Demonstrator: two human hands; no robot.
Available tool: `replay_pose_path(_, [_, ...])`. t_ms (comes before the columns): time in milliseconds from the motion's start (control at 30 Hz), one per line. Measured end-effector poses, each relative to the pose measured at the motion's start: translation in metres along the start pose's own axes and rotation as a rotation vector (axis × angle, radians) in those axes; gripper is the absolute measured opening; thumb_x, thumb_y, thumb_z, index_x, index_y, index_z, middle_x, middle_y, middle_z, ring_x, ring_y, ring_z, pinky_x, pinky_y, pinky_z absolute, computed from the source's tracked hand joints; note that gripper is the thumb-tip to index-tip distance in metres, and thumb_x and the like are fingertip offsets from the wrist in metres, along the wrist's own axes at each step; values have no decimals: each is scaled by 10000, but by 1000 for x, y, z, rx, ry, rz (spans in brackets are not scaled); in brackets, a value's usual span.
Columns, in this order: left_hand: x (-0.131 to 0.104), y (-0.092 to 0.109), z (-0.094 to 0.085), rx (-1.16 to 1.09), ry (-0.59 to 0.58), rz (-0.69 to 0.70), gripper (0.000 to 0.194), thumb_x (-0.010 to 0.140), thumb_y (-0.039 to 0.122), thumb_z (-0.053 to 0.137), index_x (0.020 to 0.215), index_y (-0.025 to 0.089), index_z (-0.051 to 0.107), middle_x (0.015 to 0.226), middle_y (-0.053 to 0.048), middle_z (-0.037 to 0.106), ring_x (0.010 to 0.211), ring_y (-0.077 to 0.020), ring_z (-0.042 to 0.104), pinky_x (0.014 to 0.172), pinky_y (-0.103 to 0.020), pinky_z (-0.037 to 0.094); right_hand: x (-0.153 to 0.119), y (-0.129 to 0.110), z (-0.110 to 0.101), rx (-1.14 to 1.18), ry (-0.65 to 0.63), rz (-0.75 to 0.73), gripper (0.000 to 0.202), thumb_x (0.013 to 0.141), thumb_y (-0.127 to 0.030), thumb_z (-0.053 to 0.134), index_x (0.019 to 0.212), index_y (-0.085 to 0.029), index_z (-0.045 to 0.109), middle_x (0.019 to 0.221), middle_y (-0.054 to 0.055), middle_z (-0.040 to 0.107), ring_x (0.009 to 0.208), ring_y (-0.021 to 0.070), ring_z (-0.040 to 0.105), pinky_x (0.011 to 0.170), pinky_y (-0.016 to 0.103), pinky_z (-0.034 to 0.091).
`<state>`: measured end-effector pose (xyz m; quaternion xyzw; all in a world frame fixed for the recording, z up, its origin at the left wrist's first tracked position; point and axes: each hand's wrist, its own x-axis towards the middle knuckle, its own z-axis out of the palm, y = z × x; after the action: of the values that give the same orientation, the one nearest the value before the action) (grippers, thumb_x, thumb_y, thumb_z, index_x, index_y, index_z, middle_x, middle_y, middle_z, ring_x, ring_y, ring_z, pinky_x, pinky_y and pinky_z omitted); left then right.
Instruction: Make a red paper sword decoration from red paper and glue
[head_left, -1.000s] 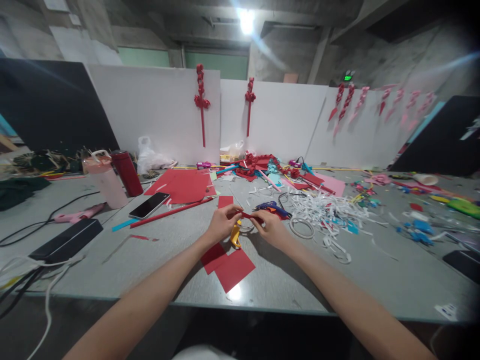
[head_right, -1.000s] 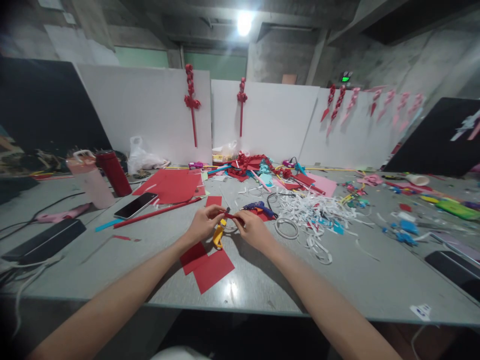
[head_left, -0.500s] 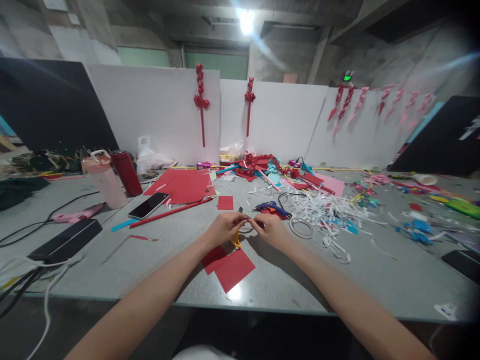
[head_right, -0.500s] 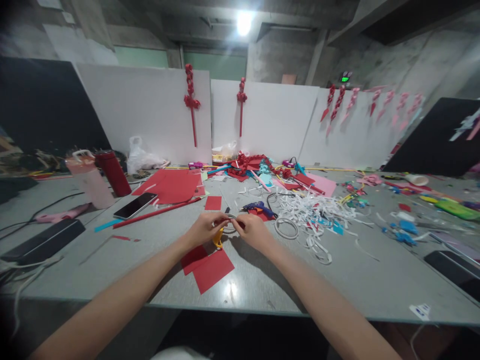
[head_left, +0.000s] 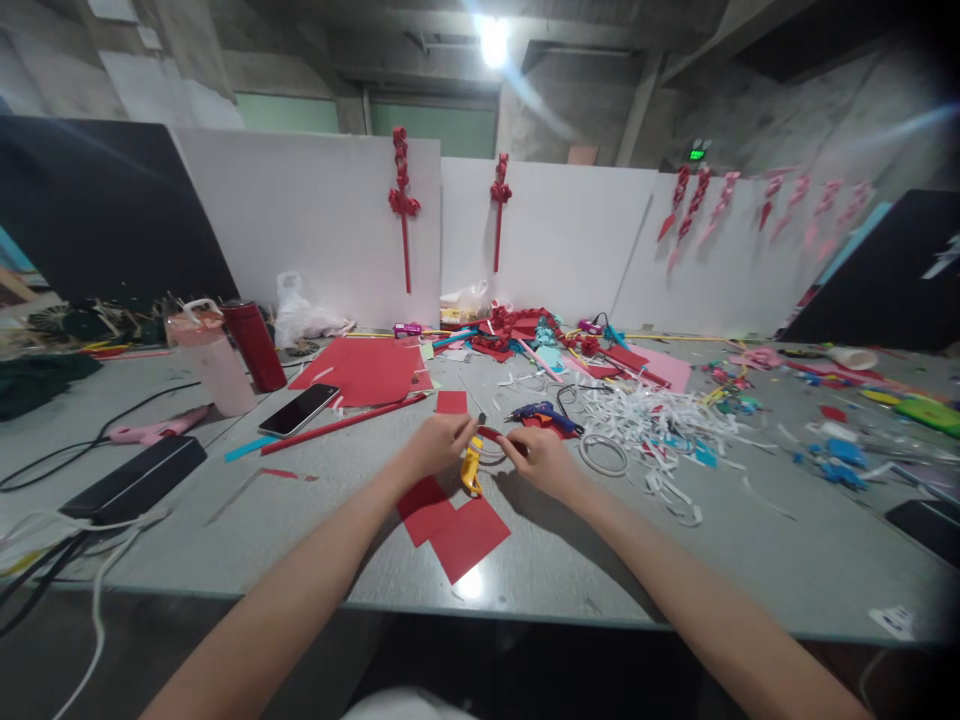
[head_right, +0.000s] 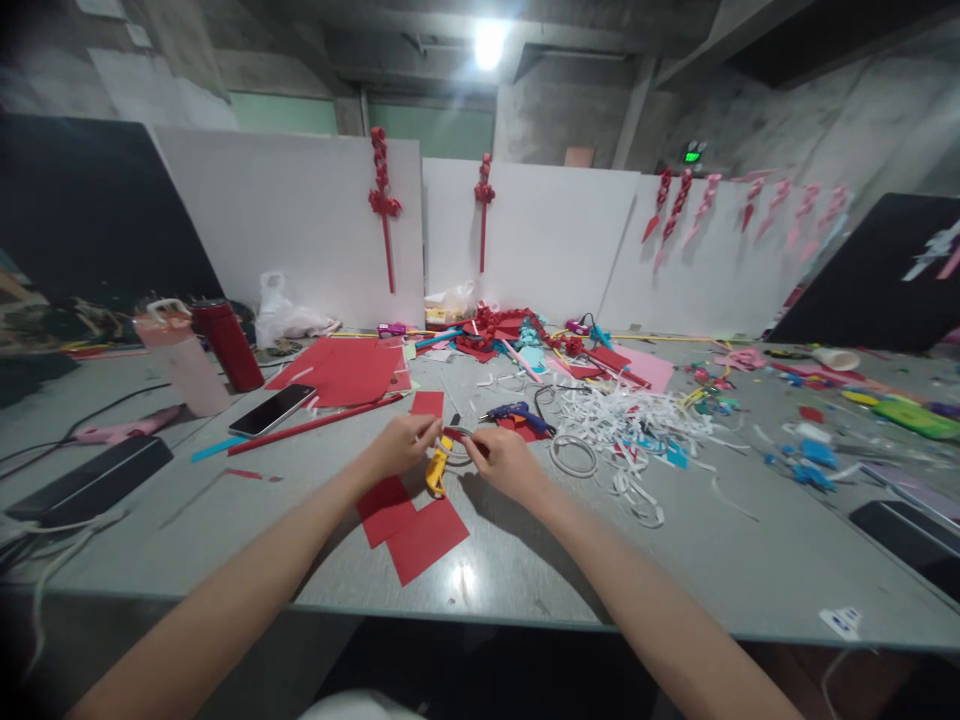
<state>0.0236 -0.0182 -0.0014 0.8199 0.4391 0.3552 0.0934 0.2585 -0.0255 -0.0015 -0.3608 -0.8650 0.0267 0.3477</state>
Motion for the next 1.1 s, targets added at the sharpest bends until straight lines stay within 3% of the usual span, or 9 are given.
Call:
replay_pose_path(67, [3, -21, -11, 100, 86, -105, 348, 1020, 356, 442, 871, 183, 705, 774, -101, 669, 722, -213, 598, 752, -334, 437, 0, 0, -1, 1, 4, 19, 437, 1054, -395, 474, 686, -193, 595, 597, 2, 564, 548, 137, 474, 565, 295, 275])
replay_pose_path(167, [2, -60, -27, 278, 201, -260, 267, 980, 294, 483, 1026, 162, 710, 1020, -153, 702, 979, -274, 623, 901, -379, 450, 1, 2, -2, 19, -5, 44, 434, 1059, -389, 463, 693, -193, 586, 595, -6, 558, 542, 132, 468, 567, 293, 270])
replay_pose_path(233, [-1, -84, -32, 394, 185, -337, 272, 955, 242, 487, 1096, 141, 696, 1117, -171, 689, 1120, -302, 579, 985, -401, 427, 1, 4, -2, 55, -10, 66, 425, 1065, -381, 446, 714, -194, 596, 610, -5, 576, 549, 134, 485, 571, 292, 278])
replay_pose_path(333, [-5, -105, -33, 506, 93, -410, 311, 935, 212, 500, 1182, 127, 668, 1206, -188, 667, 1158, -323, 549, 1023, -431, 406, 2, 7, 1, 101, 4, 98, 409, 1071, -382, 429, 750, -197, 604, 626, -4, 590, 559, 140, 510, 572, 291, 298])
replay_pose_path(467, [-6, -110, -28, 578, 50, -423, 402, 915, 216, 537, 1302, 141, 615, 1265, -178, 631, 1196, -342, 514, 1037, -453, 394, 2, 8, 3, 138, 43, 102, 323, 1066, -378, 435, 901, -200, 647, 695, 15, 641, 615, 166, 571, 592, 292, 348])
replay_pose_path(600, [-6, -107, -26, 635, 25, -474, 349, 937, 292, 545, 1239, 164, 661, 1206, -195, 617, 1198, -383, 496, 1013, -496, 398, 2, 6, 4, 177, 60, 116, 250, 1060, -335, 440, 1077, -206, 654, 749, 31, 679, 628, 180, 598, 604, 300, 383])
replay_pose_path(800, [-7, -110, -24, 678, 60, -476, 306, 942, 311, 543, 1182, 153, 647, 1251, -213, 575, 1219, -396, 482, 997, -502, 406, 1, 5, 5, 227, 32, 118, 170, 1029, -248, 467, 970, -206, 621, 785, 26, 689, 684, 178, 626, 655, 289, 419])
replay_pose_path(967, [-4, -115, -22, 643, 74, -542, 344, 943, 275, 536, 1254, 132, 570, 1288, -216, 576, 1240, -382, 481, 1012, -485, 401, 1, 8, 6, 236, 41, 116, 198, 1022, -173, 406, 1033, -195, 602, 823, 41, 674, 706, 178, 594, 662, 283, 417])
replay_pose_path(1100, [-5, -118, -24, 628, 41, -524, 361, 971, 281, 491, 1304, 160, 560, 1327, -209, 569, 1232, -381, 485, 1013, -515, 394, 1, 8, 6, 197, 33, 115, 197, 1038, -208, 390, 1047, -192, 586, 860, 56, 665, 755, 192, 592, 688, 293, 410])
